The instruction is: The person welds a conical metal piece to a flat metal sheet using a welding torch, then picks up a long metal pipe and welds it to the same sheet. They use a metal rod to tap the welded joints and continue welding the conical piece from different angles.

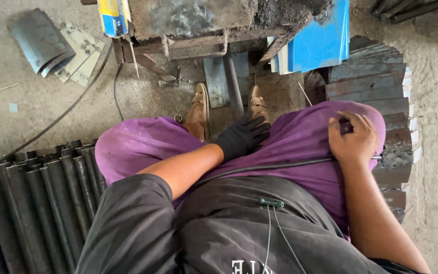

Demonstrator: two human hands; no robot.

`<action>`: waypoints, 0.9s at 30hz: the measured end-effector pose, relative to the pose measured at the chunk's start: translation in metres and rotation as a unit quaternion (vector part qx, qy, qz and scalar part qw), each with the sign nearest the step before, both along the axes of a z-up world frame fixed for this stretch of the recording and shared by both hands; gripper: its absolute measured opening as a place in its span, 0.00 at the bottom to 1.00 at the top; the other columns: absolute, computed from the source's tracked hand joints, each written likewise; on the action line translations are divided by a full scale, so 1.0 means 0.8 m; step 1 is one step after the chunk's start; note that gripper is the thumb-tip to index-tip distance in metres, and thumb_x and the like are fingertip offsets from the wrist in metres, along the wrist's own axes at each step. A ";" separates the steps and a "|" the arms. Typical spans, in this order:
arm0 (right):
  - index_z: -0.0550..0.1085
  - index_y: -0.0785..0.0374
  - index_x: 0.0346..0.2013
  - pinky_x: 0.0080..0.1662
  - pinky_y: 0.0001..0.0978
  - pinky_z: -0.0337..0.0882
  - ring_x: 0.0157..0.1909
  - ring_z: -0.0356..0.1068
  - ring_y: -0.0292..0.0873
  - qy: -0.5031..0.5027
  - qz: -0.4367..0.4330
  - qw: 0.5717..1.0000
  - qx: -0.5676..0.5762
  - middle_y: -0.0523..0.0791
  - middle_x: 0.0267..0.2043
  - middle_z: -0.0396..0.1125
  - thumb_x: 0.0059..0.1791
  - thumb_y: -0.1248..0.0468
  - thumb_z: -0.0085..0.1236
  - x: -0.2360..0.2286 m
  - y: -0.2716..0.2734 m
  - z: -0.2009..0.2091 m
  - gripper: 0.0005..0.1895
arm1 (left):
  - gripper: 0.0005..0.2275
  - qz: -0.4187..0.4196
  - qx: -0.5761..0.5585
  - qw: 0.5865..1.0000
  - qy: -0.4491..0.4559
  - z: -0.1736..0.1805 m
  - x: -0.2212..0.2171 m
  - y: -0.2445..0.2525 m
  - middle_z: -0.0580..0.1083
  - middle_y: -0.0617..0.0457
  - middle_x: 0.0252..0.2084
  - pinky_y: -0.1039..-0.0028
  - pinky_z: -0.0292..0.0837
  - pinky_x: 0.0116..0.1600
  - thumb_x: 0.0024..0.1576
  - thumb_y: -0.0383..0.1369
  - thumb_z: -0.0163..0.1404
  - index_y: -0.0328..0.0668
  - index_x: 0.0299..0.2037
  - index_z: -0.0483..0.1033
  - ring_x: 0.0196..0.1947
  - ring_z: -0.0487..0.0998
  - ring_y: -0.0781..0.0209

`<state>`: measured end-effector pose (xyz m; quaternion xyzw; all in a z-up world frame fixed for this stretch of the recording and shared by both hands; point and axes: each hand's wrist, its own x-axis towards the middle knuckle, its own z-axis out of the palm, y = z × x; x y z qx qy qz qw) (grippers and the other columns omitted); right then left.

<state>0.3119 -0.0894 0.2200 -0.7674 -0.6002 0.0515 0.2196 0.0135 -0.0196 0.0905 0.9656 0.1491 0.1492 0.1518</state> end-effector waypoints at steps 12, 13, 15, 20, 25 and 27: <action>0.81 0.60 0.41 0.50 0.41 0.71 0.45 0.73 0.49 0.005 -0.016 1.000 -0.010 0.46 0.44 0.74 0.51 0.60 0.66 -0.001 0.000 0.002 0.08 | 0.15 -0.007 0.037 0.998 -0.059 -0.009 -0.001 0.002 0.71 0.50 0.62 0.41 0.48 0.73 0.58 0.41 0.51 0.51 0.54 0.78 0.68 0.65 0.46; 0.81 0.60 0.41 0.50 0.41 0.71 0.46 0.73 0.49 0.000 -0.012 1.000 -0.006 0.46 0.43 0.74 0.51 0.60 0.66 -0.001 -0.001 0.001 0.08 | 0.16 -0.010 0.043 0.998 -0.052 -0.012 -0.001 0.003 0.71 0.50 0.62 0.41 0.48 0.73 0.58 0.41 0.51 0.50 0.54 0.78 0.68 0.65 0.46; 0.81 0.59 0.42 0.51 0.41 0.71 0.47 0.73 0.49 -0.011 -0.003 1.000 0.001 0.46 0.42 0.74 0.52 0.59 0.66 0.000 -0.002 -0.001 0.08 | 0.16 -0.016 0.053 0.998 -0.039 -0.018 -0.002 0.004 0.72 0.49 0.63 0.43 0.49 0.74 0.58 0.41 0.51 0.48 0.55 0.78 0.68 0.66 0.45; 0.81 0.60 0.42 0.49 0.41 0.71 0.44 0.72 0.49 0.008 -0.018 1.000 -0.016 0.46 0.43 0.74 0.51 0.59 0.66 -0.002 0.000 0.001 0.09 | 0.17 -0.015 0.041 0.999 -0.025 -0.018 -0.005 0.005 0.71 0.49 0.64 0.43 0.48 0.75 0.58 0.42 0.50 0.49 0.56 0.77 0.69 0.66 0.46; 0.81 0.60 0.41 0.49 0.40 0.71 0.45 0.72 0.49 0.005 -0.013 1.000 -0.009 0.46 0.41 0.74 0.51 0.59 0.66 -0.002 0.000 0.001 0.08 | 0.18 -0.021 0.050 0.999 -0.002 -0.010 -0.005 0.005 0.71 0.50 0.64 0.43 0.46 0.75 0.59 0.41 0.49 0.49 0.57 0.76 0.69 0.65 0.46; 0.81 0.60 0.41 0.49 0.40 0.71 0.44 0.72 0.49 0.003 -0.016 1.000 -0.010 0.46 0.41 0.74 0.51 0.59 0.66 -0.003 0.000 0.001 0.08 | 0.18 -0.026 0.054 0.998 0.011 -0.008 -0.006 0.005 0.71 0.50 0.65 0.43 0.46 0.75 0.59 0.41 0.48 0.49 0.58 0.76 0.70 0.65 0.47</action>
